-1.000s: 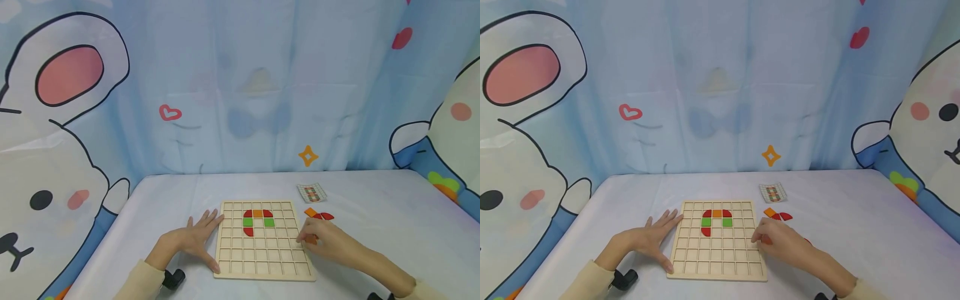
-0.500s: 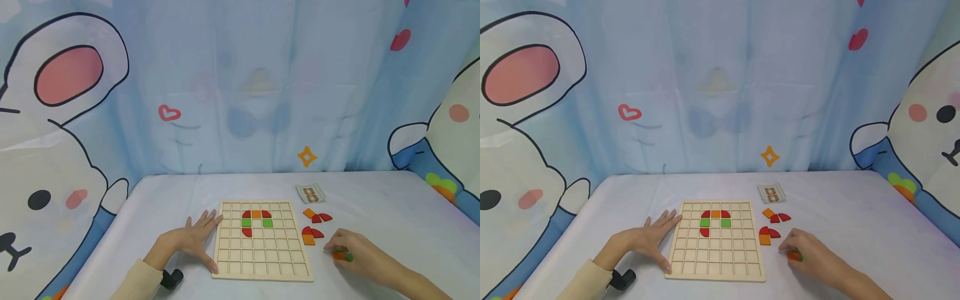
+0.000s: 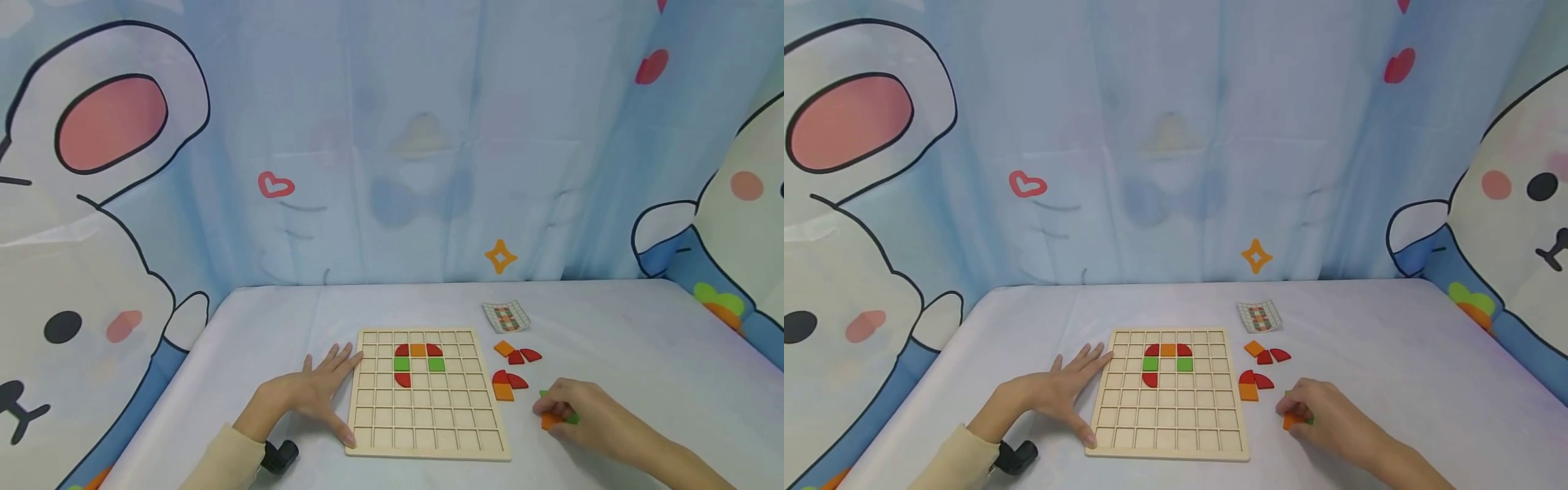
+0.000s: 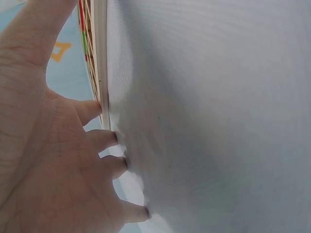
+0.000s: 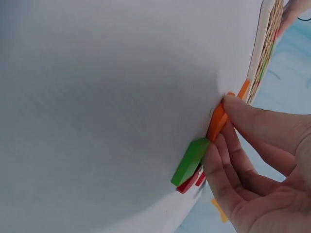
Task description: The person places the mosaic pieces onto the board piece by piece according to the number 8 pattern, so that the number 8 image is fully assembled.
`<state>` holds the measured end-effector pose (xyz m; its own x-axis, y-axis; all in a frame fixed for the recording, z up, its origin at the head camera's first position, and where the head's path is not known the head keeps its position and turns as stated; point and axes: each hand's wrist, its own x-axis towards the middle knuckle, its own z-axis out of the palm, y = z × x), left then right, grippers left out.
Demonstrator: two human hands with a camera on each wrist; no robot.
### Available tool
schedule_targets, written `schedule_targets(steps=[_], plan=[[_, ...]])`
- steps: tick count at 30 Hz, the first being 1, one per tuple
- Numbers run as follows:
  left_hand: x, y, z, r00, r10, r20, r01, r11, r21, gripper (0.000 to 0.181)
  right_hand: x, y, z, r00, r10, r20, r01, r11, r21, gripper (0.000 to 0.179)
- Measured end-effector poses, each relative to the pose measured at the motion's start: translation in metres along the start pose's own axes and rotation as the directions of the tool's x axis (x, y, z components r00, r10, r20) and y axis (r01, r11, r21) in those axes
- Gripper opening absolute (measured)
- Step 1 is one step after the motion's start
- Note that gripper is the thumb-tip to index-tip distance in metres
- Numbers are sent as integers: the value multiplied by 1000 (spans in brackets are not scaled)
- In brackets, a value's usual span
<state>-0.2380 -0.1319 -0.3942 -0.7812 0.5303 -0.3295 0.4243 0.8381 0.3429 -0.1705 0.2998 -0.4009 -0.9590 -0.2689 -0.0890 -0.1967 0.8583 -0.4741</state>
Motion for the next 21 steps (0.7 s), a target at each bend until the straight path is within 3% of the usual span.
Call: schedule_targets(steps=[6,21], plan=[[1,-1,0,1000,0,2,0,1000,-10,135,2,-1,-2,1000,-12,9,12,1000,-8,26],[1,-2,1,1000,4,7,-4,1000,-19,135,-3,6,-2,994,-75,-80,74,997,-13,25]])
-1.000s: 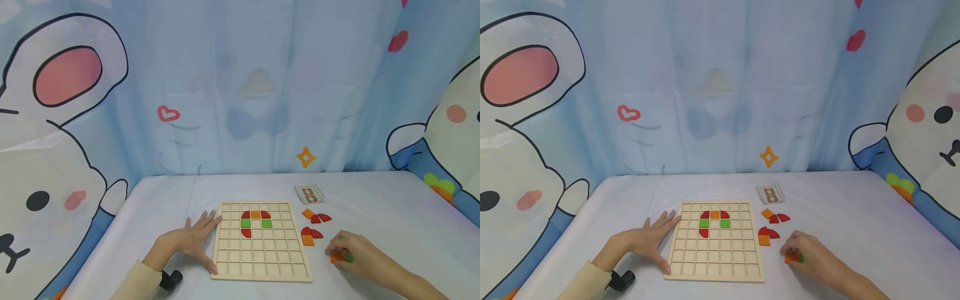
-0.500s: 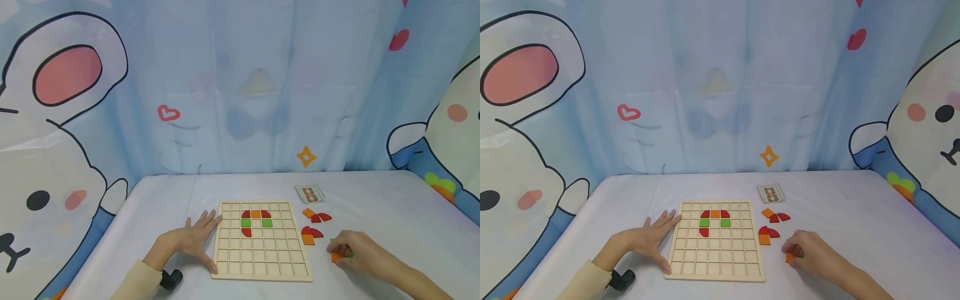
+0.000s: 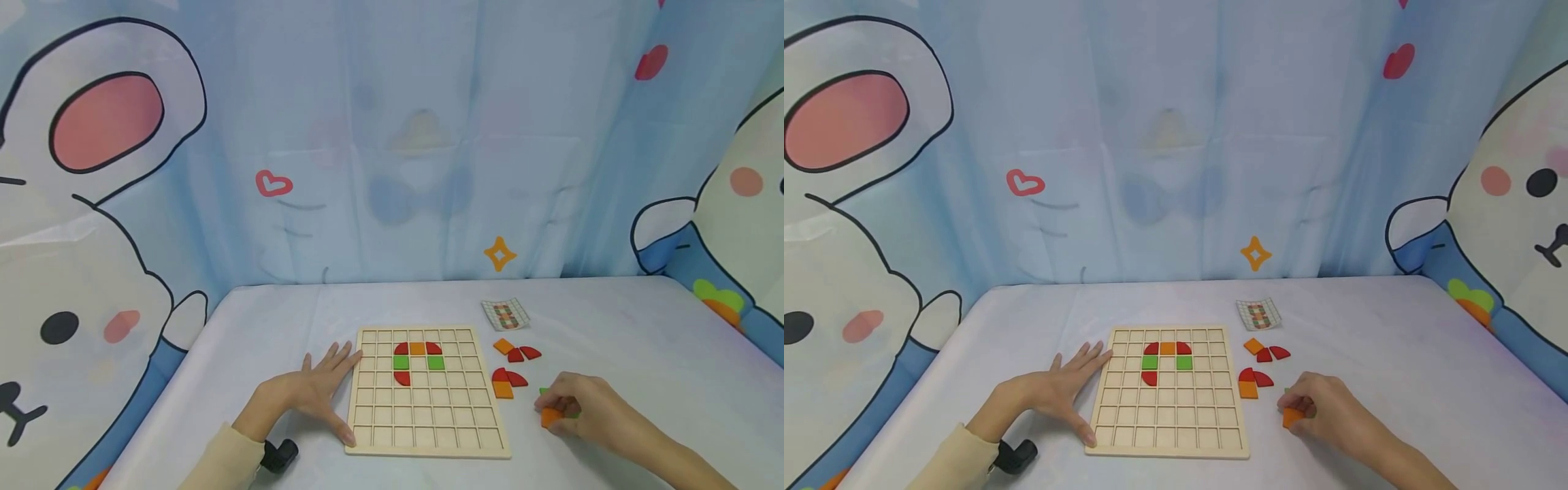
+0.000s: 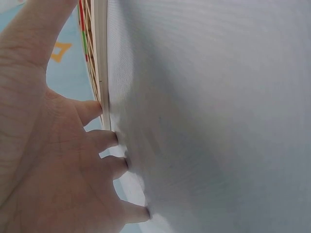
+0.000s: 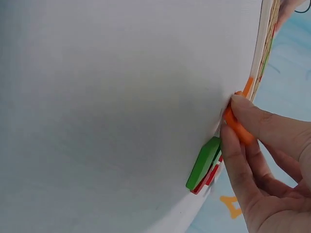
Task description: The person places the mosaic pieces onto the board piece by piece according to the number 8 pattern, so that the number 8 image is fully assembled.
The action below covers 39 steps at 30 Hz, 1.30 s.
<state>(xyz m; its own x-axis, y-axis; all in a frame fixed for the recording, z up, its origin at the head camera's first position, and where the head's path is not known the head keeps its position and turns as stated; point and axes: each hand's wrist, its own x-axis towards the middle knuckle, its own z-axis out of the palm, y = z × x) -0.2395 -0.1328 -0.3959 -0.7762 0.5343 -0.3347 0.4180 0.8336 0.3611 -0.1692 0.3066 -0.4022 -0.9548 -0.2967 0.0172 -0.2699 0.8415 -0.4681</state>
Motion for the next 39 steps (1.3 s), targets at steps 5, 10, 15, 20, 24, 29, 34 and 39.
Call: schedule_targets(steps=[5,10,15,20,24,29,34,39], plan=[[0,-1,0,1000,-6,6,6,1000,-13,136,-1,2,2,998,-59,-3,59,998,12,24],[-1,-2,-1,1000,1,8,0,1000,-22,136,1,-4,0,993,-114,-9,114,993,28,24],[1,-2,0,1000,10,2,-10,1000,-16,135,9,-18,0,980,-194,-47,197,978,68,24],[2,-2,1,1000,16,-8,-16,1000,11,135,26,-37,5,945,-314,-92,323,939,117,25],[1,-1,1,1000,12,-9,-12,1000,15,134,43,-55,10,929,-359,-88,369,915,161,23],[0,0,1,1000,10,-5,-10,1000,14,134,65,-76,15,916,-399,-41,398,891,217,22],[-1,-1,0,1000,15,-8,-15,1000,4,134,87,-92,23,907,-420,-14,412,882,228,22],[0,-3,0,1000,18,-7,-18,1000,4,134,104,-101,33,906,-423,-5,412,878,244,24]])
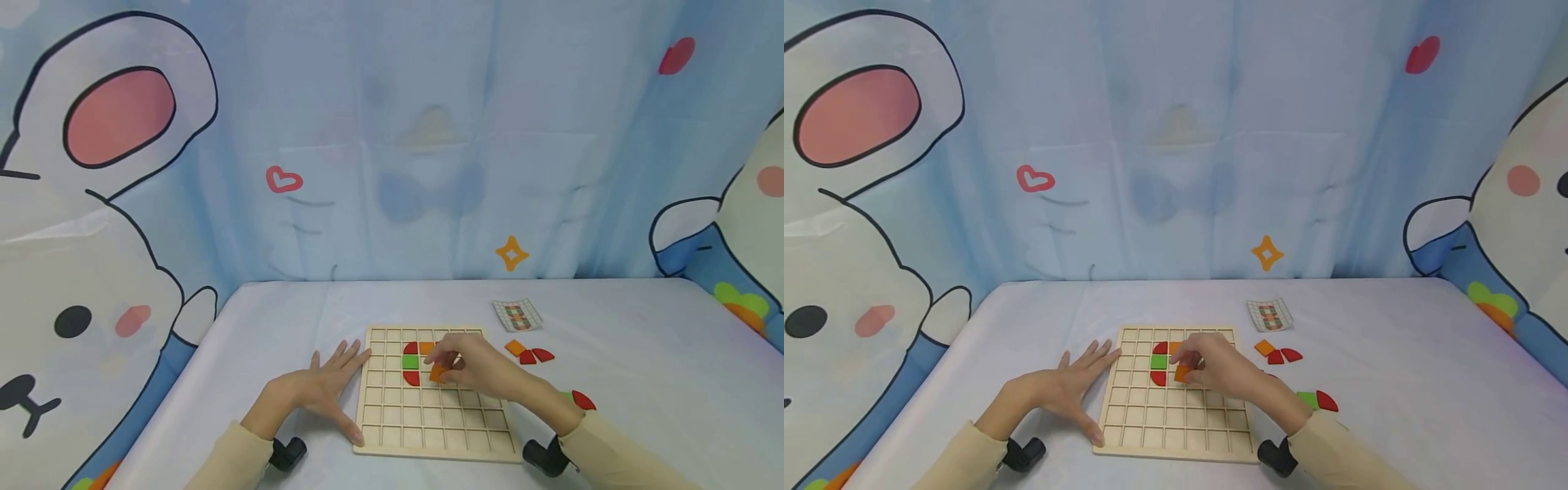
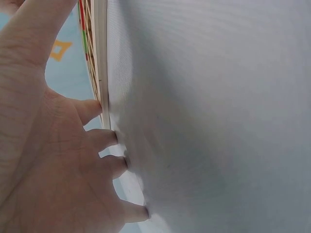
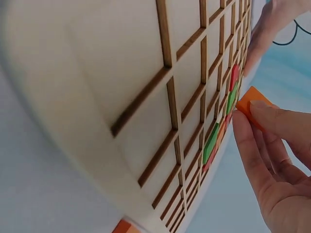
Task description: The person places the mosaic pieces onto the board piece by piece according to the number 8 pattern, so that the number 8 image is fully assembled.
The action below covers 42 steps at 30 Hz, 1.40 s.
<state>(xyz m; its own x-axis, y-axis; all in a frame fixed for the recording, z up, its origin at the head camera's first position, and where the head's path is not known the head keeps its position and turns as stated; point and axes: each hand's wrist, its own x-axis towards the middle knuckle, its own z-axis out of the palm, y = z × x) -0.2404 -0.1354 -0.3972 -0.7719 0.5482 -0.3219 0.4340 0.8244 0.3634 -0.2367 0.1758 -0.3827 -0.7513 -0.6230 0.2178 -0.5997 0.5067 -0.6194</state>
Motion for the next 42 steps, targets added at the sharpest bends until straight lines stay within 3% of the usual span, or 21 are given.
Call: schedule_targets(steps=[12,20,29,34,42], plan=[[1,0,0,1000,-14,4,14,1000,10,134,18,1,14,1000,-5,11,5,999,-38,16],[0,3,-1,1000,-16,3,16,1000,20,135,19,-3,12,998,60,25,-58,996,-71,16],[-1,5,0,1000,-21,2,21,1000,17,135,21,-9,14,998,34,44,-29,993,-113,19],[-2,4,0,1000,-16,0,16,1000,14,135,22,-13,18,996,84,41,-78,986,-148,22],[1,4,1,1000,-13,-6,13,1000,28,136,23,-16,21,996,83,16,-78,980,-185,23]])
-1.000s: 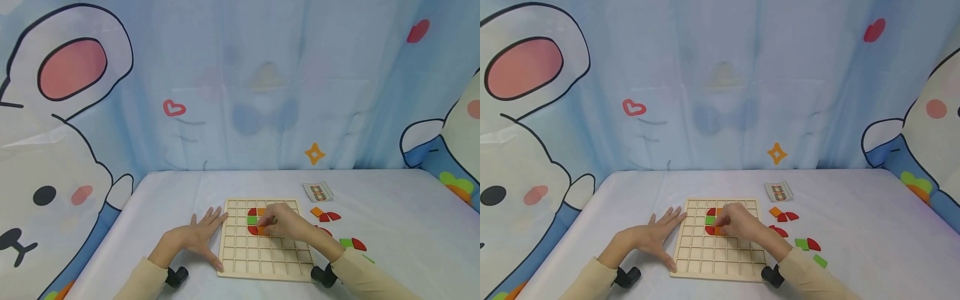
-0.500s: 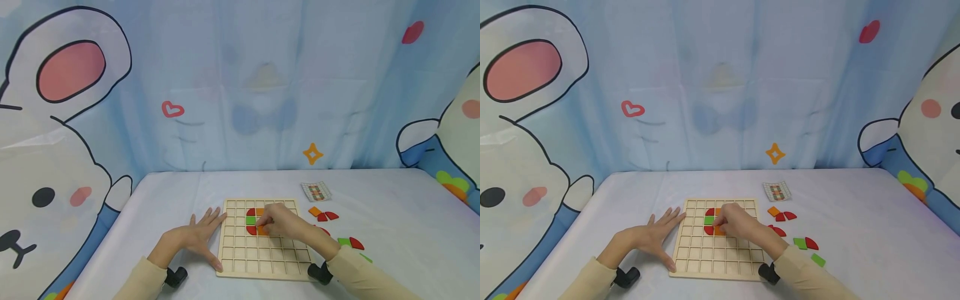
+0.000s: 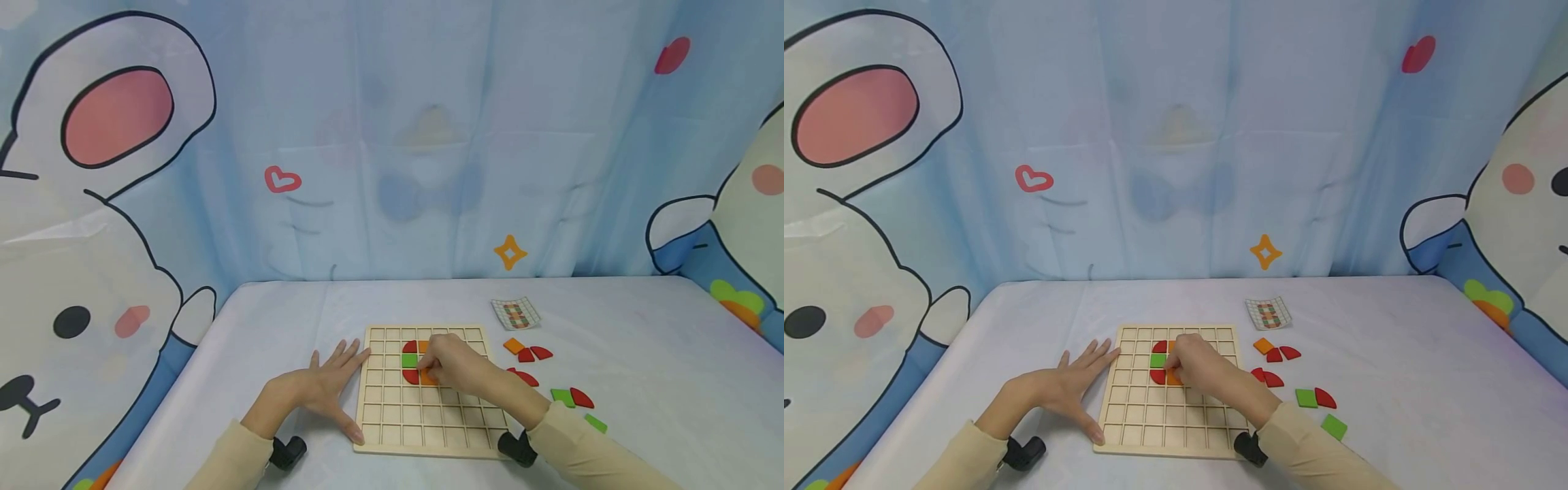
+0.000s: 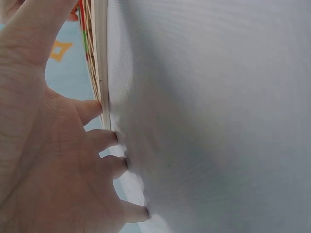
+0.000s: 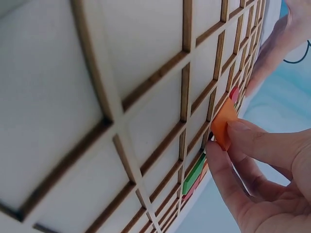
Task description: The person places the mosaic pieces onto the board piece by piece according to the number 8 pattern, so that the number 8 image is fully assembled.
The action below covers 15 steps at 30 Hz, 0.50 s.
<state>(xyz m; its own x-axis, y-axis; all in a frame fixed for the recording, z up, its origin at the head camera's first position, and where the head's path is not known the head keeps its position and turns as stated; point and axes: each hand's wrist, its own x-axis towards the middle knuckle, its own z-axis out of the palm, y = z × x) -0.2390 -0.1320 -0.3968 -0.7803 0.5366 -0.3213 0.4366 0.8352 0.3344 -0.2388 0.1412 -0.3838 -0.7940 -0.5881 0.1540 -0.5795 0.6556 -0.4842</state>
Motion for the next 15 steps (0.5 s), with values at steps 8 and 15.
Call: schedule_targets(steps=[8,15], plan=[[1,1,-3,1000,2,7,-2,1000,2,136,0,-1,0,1000,14,-7,-14,1000,7,23],[-1,2,-2,1000,-10,14,11,1000,-8,135,-1,-2,4,999,41,-16,-41,999,1,21]])
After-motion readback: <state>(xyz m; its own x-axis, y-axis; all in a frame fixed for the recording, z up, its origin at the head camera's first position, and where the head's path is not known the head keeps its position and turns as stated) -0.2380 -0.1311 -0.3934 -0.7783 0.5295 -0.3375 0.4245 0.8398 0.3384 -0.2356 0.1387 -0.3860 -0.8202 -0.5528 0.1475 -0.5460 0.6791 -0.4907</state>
